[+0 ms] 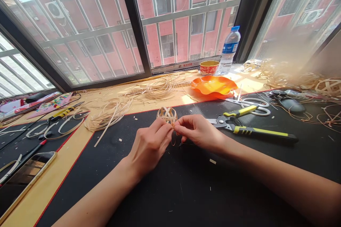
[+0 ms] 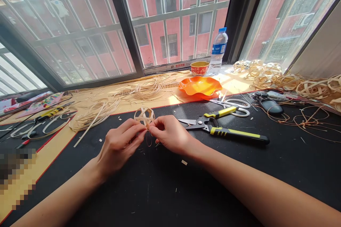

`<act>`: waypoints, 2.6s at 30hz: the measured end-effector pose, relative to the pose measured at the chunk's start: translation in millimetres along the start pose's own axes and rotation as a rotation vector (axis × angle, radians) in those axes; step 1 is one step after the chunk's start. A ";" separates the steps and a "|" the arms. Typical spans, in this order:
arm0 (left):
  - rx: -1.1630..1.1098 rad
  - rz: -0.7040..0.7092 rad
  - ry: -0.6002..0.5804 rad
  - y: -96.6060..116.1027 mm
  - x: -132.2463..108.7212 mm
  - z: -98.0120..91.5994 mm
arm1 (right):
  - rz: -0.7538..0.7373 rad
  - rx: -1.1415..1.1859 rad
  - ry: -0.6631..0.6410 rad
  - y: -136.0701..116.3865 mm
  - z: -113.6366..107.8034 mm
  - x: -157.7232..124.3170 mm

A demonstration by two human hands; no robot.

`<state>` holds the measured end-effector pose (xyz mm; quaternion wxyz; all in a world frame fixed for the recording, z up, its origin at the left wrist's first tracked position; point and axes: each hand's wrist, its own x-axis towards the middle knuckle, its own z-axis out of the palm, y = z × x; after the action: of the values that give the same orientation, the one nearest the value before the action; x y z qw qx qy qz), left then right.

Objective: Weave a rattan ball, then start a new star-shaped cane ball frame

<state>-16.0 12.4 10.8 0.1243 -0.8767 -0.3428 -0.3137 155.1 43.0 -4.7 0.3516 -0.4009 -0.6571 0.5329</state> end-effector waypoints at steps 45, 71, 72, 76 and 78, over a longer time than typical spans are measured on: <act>-0.308 -0.660 -0.259 11.5 5.3 5.9 | -0.211 -0.827 0.159 -0.5 7.1 -8.4; -0.343 -0.401 -0.077 11.2 8.3 -6.5 | -0.435 -0.979 0.185 -1.8 6.6 -11.4; -0.365 -0.415 -0.095 11.2 9.0 -6.4 | -0.437 -0.978 0.168 -2.2 6.7 -11.6; -0.319 -0.400 -0.131 10.5 8.9 -7.4 | -0.434 -0.985 0.134 -4.0 6.7 -12.4; -0.260 -0.354 -0.129 10.1 7.5 -7.8 | -0.424 -0.990 0.139 -4.4 6.0 -12.8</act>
<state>-8.5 5.5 21.5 -0.0687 -0.8299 -0.4551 -0.3154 154.6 28.4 -1.9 0.2631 -0.4115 -0.8712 0.0496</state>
